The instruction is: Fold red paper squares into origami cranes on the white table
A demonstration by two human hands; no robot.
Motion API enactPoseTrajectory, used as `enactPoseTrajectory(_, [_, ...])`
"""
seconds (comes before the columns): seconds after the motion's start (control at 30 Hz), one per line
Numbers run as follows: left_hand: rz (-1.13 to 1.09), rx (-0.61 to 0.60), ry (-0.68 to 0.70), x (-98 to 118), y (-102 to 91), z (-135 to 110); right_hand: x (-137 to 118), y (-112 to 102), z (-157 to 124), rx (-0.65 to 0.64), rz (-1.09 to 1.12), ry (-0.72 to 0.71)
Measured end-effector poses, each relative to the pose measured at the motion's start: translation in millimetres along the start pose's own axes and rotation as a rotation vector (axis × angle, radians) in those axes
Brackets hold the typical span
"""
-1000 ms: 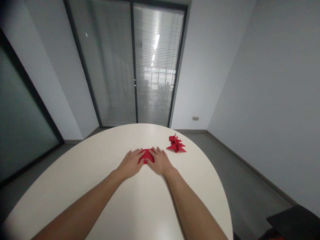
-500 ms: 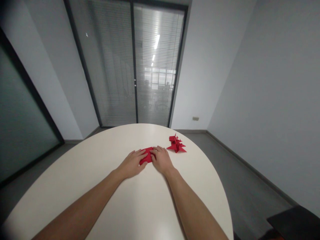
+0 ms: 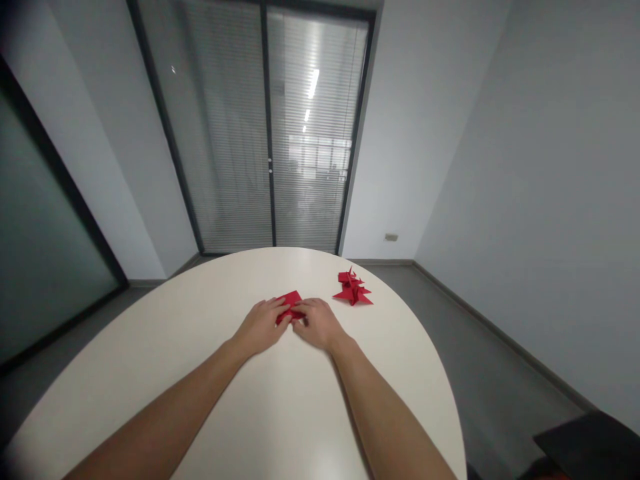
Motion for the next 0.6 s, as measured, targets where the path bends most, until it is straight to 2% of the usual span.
enactPoseTrajectory(0.6, [-0.073, 0.01, 0.047, -1.5, 3.5, -1.9, -4.4, -9.2, 0.9, -0.049, -0.002, 0.089])
Point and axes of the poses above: each hand's wrist, its own z-axis towards the middle knuckle, its own y-axis out of the palm, x = y × z, the point moved 3 cm from there along z, towards the middle knuckle, and after that the axes turned 6 degrees about y, right-handed, at the moved point
